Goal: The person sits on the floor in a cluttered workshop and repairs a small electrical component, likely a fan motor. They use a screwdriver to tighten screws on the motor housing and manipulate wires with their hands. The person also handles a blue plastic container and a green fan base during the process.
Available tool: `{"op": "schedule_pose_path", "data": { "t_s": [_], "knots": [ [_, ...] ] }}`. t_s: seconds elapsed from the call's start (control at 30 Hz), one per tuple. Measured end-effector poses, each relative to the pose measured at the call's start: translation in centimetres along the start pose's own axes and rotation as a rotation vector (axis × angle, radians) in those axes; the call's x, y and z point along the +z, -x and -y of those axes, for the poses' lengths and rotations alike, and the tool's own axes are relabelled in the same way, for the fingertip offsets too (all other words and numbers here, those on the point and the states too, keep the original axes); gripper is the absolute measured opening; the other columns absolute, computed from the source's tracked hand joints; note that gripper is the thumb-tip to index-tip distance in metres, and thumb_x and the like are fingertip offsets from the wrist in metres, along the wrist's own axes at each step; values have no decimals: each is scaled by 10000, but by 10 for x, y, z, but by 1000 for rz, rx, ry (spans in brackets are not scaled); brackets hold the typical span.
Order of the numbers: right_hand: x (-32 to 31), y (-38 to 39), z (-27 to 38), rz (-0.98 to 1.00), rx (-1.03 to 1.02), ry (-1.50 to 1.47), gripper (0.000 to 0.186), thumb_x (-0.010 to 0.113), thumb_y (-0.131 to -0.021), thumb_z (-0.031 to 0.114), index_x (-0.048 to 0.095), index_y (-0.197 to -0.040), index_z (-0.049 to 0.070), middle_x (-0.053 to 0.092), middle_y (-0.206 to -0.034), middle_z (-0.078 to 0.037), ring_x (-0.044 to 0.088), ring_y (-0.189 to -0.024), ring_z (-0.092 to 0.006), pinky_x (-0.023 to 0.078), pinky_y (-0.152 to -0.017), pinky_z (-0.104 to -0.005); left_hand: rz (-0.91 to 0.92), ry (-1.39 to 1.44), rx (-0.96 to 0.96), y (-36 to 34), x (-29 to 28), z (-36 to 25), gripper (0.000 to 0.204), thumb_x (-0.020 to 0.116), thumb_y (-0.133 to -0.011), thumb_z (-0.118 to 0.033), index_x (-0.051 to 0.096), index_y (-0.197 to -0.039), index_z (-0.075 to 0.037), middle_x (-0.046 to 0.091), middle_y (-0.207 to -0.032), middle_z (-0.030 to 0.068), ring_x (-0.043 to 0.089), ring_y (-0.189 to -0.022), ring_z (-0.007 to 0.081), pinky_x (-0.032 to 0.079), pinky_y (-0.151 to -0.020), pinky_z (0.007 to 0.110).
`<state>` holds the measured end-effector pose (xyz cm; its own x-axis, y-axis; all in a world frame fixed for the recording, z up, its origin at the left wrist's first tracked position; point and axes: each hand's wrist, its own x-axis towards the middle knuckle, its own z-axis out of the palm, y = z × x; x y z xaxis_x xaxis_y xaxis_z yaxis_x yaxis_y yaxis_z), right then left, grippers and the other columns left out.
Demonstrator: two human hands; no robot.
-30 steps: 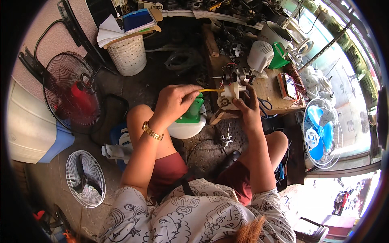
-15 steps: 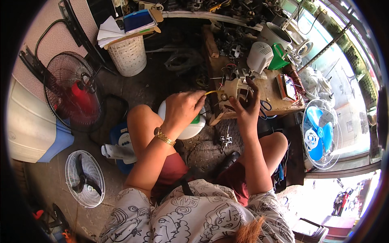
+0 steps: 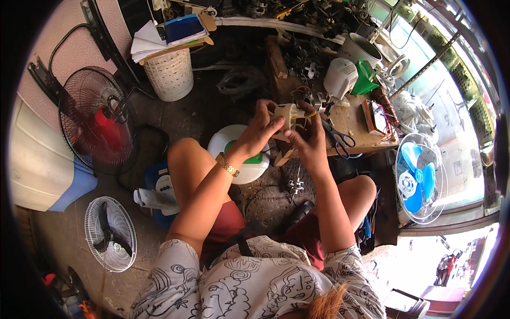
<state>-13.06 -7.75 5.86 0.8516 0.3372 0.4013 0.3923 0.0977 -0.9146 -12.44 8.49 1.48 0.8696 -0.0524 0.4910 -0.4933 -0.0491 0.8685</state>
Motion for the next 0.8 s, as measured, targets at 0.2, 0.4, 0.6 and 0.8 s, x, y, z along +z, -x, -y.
{"op": "schedule_pose_path", "data": {
  "t_s": [0.2,0.4,0.6,0.8],
  "knots": [
    [-7,-27,9,-145,-130,92,237,524,-957,112,629,-1135,-4,557,-1114,-85,569,-920,-133,460,-799,-249,162,365,-217,-25,-8,-17,410,563,-947,-285,480,-1290,-77,547,-1202,23,505,-1095,110,414,-948,270],
    [-33,-50,-4,-223,-80,93,270,503,-979,225,639,-1073,12,632,-949,-41,567,-909,-92,476,-747,-248,126,382,-234,-49,-21,5,429,624,-910,-255,483,-1278,-85,545,-1192,20,501,-1108,121,412,-966,288],
    [-39,-58,-30,-93,-14,0,525,734,-819,177,453,-1232,13,556,-1033,-20,544,-918,-136,461,-804,-264,232,431,-144,-53,-18,42,425,656,-883,-204,488,-1258,-91,566,-1144,9,536,-1054,109,446,-921,273],
    [-48,-78,-37,196,92,182,694,833,-673,59,421,-1228,-1,548,-1095,-66,550,-991,-163,473,-858,-294,218,248,-105,-50,-17,53,510,694,-831,-137,463,-1283,-90,581,-1126,24,553,-1039,107,447,-917,274]
  ]
}}
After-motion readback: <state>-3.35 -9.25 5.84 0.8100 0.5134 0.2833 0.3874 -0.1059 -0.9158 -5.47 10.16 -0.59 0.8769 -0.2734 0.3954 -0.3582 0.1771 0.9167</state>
